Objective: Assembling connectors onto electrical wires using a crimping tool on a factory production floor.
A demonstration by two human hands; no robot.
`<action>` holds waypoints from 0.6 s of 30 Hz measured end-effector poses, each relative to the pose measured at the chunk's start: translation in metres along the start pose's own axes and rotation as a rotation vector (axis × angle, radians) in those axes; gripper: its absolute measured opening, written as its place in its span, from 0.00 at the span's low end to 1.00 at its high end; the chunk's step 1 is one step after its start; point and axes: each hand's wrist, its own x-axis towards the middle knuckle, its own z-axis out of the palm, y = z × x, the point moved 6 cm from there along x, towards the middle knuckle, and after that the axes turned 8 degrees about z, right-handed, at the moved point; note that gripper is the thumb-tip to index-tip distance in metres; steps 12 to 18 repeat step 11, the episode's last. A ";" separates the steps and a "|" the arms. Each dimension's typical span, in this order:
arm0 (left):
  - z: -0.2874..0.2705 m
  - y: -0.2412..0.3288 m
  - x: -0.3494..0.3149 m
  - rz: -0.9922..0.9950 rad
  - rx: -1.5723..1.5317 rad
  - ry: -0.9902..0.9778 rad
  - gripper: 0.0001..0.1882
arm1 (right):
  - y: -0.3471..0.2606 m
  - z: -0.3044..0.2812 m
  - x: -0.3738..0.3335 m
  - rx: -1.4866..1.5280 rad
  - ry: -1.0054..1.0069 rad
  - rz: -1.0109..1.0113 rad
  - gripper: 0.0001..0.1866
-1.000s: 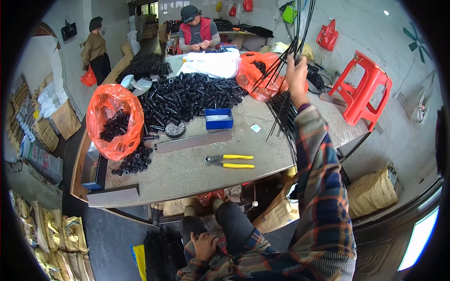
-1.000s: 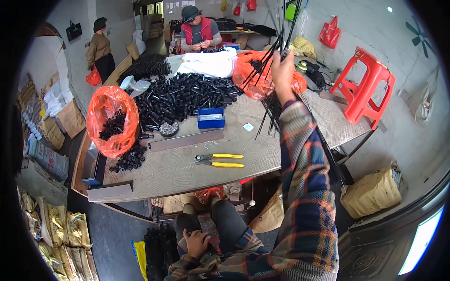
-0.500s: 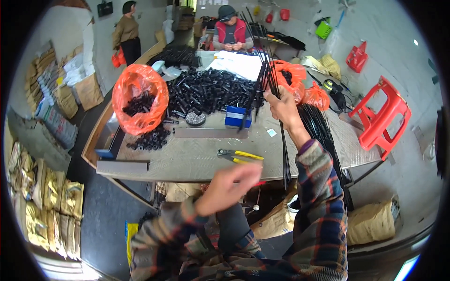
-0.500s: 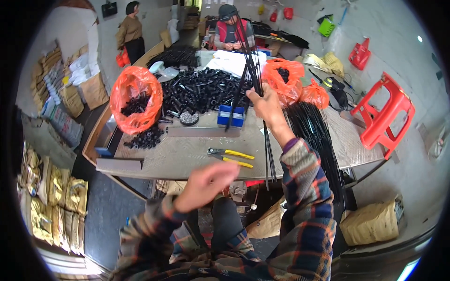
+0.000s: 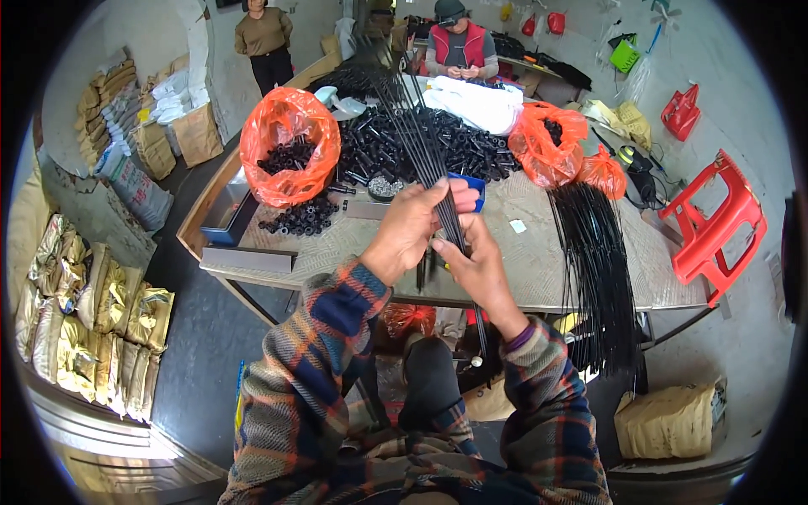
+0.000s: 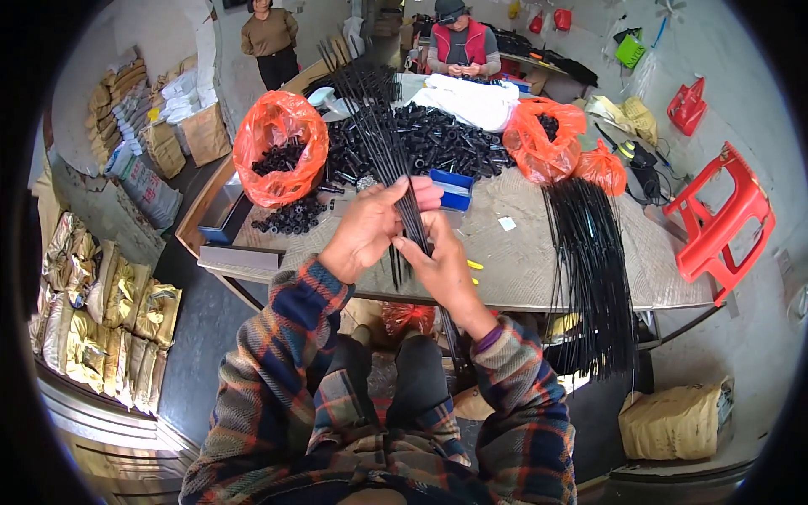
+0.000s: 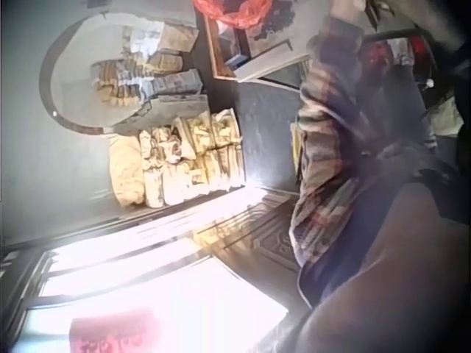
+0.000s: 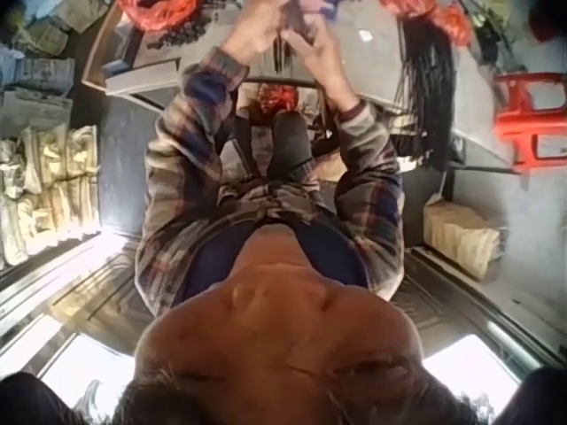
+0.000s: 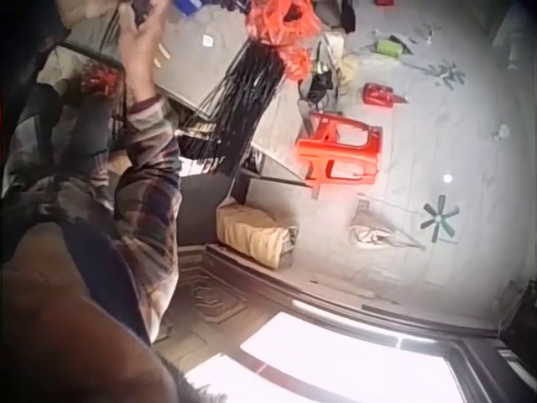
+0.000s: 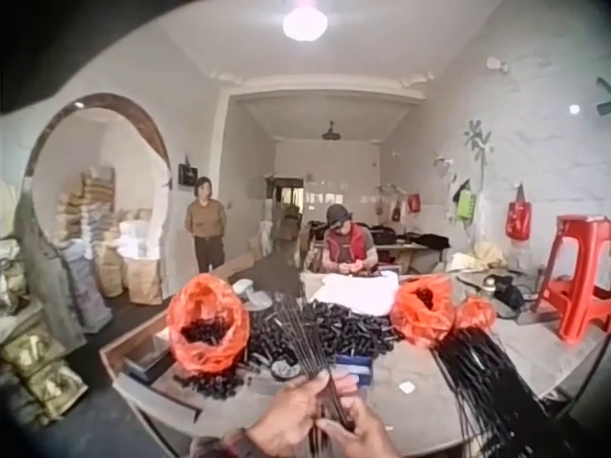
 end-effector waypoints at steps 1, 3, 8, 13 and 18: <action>-0.001 0.003 -0.003 0.021 -0.118 -0.050 0.21 | 0.011 0.009 -0.007 0.208 -0.107 0.206 0.08; 0.005 0.014 -0.009 0.030 -0.108 -0.097 0.24 | 0.010 0.011 -0.014 0.349 -0.146 0.227 0.09; 0.008 0.025 -0.015 -0.026 -0.095 -0.164 0.24 | 0.010 0.018 -0.012 0.455 -0.099 0.238 0.12; 0.004 0.024 -0.017 0.015 -0.014 -0.172 0.24 | 0.013 0.022 -0.009 0.492 -0.095 0.193 0.12; 0.004 0.024 -0.017 0.015 -0.014 -0.172 0.24 | 0.013 0.022 -0.009 0.492 -0.095 0.193 0.12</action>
